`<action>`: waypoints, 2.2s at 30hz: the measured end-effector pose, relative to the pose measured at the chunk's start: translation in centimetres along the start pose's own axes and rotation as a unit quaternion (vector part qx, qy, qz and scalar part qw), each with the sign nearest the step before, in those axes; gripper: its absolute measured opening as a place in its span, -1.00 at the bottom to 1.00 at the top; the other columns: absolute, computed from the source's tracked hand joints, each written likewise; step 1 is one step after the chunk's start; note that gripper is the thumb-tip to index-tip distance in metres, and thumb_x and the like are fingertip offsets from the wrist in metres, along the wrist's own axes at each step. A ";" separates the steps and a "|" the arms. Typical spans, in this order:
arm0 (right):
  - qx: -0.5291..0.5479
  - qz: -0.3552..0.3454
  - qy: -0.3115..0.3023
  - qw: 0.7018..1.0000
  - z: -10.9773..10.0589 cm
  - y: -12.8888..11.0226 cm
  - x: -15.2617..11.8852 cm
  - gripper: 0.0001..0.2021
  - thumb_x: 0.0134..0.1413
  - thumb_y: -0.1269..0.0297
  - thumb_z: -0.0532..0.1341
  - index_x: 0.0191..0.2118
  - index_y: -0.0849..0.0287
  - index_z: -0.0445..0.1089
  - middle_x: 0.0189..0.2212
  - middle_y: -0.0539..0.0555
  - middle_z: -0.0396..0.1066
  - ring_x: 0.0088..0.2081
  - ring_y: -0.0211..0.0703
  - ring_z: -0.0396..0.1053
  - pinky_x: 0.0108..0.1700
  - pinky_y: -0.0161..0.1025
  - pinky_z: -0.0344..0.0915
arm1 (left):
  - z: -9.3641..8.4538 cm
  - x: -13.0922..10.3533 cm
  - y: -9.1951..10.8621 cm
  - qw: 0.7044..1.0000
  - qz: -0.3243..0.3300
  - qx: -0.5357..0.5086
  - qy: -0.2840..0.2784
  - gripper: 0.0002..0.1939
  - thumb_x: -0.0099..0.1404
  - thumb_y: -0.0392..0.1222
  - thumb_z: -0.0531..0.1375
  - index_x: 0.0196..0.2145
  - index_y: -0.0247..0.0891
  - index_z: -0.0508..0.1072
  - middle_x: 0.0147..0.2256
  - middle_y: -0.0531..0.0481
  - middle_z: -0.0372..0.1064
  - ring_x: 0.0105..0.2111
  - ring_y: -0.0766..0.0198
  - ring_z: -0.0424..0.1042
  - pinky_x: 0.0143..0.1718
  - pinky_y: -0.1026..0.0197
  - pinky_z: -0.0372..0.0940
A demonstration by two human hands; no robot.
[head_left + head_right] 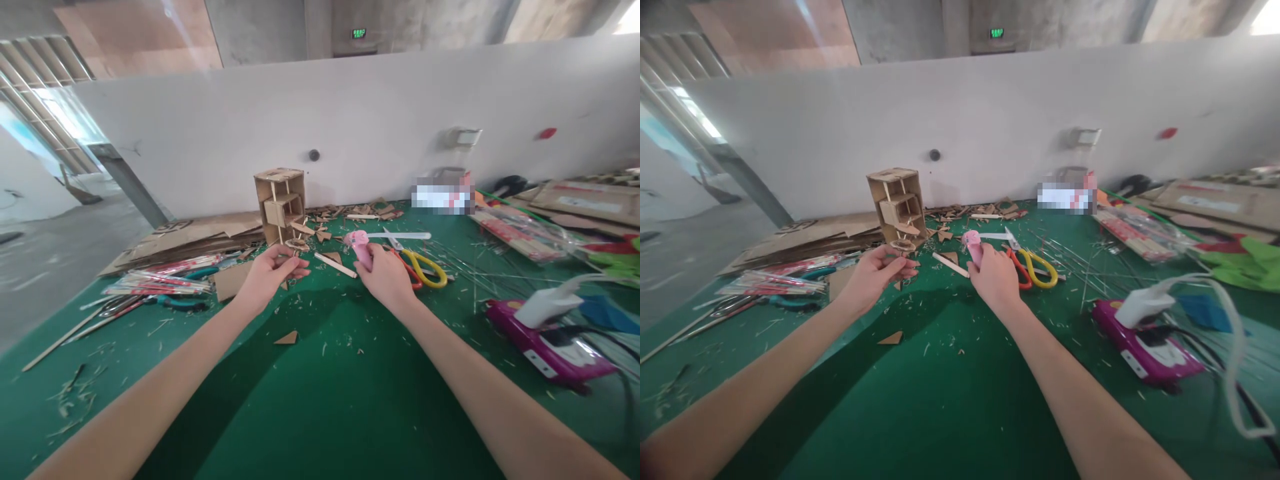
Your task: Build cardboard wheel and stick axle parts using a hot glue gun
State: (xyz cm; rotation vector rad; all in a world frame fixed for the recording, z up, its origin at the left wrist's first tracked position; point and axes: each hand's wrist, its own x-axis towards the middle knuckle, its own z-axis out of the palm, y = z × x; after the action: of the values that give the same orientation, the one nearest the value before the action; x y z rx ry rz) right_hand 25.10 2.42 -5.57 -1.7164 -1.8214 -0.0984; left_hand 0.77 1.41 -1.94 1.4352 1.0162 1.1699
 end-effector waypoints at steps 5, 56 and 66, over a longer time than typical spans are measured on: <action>0.094 -0.004 0.033 0.995 -0.9 -0.7 0.6 -0.81 -0.03 0.33 0.11 -0.25 0.20 0.38 -0.40 0.15 0.42 -0.32 0.02 0.37 -0.25 -0.07 0.26 | 0.3 0.0 -0.4 1.000 0.007 0.004 0.020 -0.79 0.18 -0.14 0.24 -0.38 -0.25 0.27 -0.36 -0.07 0.52 -0.39 0.24 0.53 -0.24 0.14 0.40; 0.539 0.082 -0.233 0.805 -2.6 -4.8 -2.8 -0.57 0.03 -0.03 0.20 -0.66 0.16 0.20 -0.79 -0.10 0.18 -0.77 -0.39 0.17 -0.70 -0.38 0.05 | 1.1 -0.6 -0.1 0.997 0.023 0.057 0.036 -0.77 0.21 -0.06 0.20 -0.41 -0.29 0.35 -0.37 -0.09 0.49 -0.41 0.30 0.45 -0.47 0.28 0.23; 0.539 0.085 -0.228 0.806 -2.9 -5.0 -2.8 -0.57 0.01 -0.03 0.20 -0.67 0.17 0.19 -0.77 -0.10 0.17 -0.77 -0.40 0.17 -0.71 -0.39 0.05 | 1.2 -0.6 -0.4 0.998 0.040 0.049 0.029 -0.76 0.23 -0.03 0.18 -0.39 -0.29 0.36 -0.37 -0.07 0.47 -0.39 0.30 0.45 -0.42 0.27 0.25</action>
State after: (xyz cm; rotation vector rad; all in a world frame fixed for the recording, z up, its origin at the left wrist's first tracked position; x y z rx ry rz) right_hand 21.46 -2.15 -2.82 -1.0467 -1.4667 1.2789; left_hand 1.85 0.69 -2.50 1.5401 1.0775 1.2405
